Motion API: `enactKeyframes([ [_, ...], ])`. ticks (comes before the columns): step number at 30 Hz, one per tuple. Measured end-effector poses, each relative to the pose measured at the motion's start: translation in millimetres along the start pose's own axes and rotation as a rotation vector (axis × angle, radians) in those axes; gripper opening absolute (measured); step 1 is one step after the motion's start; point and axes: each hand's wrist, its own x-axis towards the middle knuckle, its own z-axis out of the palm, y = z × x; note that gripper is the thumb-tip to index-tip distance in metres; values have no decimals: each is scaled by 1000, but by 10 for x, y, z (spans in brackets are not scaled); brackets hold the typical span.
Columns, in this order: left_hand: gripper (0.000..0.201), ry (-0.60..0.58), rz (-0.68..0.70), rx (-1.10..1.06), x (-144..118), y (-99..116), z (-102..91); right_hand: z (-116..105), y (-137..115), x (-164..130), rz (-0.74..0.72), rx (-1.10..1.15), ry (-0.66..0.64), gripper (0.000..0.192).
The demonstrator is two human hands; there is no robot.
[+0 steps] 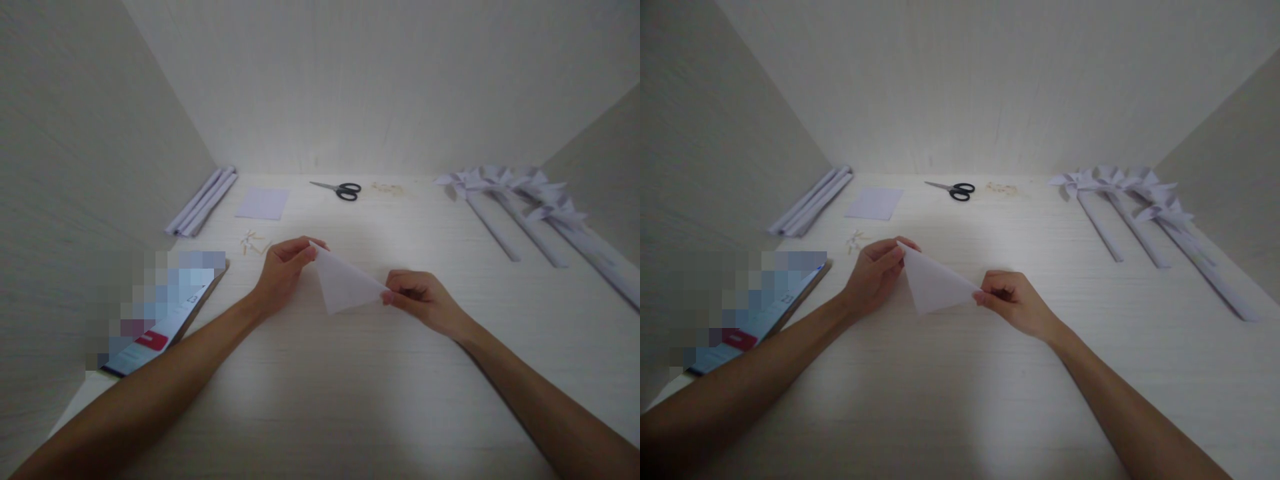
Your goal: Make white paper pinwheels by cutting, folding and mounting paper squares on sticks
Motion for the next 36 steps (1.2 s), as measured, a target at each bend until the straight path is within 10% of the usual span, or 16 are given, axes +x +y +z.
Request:
enactKeyframes([
  [36, 8, -32, 133, 66, 27, -23, -33, -10, 22, 3, -33, -104, -37, 30],
])
